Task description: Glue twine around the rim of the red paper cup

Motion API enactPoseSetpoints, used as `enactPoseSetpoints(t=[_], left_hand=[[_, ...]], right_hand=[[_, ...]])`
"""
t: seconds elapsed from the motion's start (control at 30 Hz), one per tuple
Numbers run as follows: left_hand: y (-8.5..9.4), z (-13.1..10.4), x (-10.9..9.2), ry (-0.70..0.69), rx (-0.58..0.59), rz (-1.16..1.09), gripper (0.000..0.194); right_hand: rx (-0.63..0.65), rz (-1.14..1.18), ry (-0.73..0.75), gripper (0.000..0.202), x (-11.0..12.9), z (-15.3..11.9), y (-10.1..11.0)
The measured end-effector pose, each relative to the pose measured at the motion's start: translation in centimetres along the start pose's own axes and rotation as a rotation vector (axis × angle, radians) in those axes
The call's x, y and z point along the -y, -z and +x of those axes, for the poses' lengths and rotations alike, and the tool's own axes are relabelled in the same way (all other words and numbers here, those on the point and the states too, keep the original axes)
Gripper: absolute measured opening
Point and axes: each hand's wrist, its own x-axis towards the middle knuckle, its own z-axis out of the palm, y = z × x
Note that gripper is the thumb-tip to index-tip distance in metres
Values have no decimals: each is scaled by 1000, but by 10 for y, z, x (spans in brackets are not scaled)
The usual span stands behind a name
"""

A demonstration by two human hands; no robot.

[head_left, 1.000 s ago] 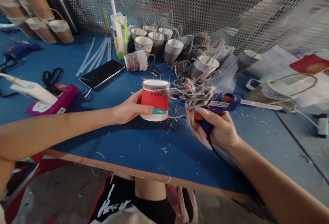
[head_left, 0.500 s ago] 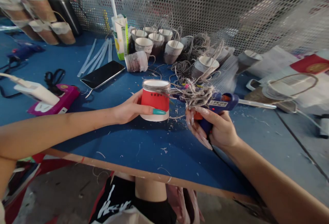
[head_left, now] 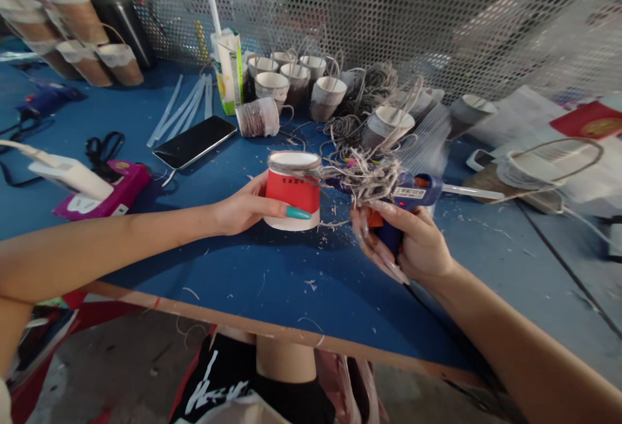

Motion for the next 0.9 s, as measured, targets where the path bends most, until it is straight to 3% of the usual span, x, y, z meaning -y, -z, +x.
enactPoseSetpoints(t=[0.9], left_hand=[[-8,-1,-4,32,-64,-37,54]], right_hand=[[13,52,-16,35,4,1,1]])
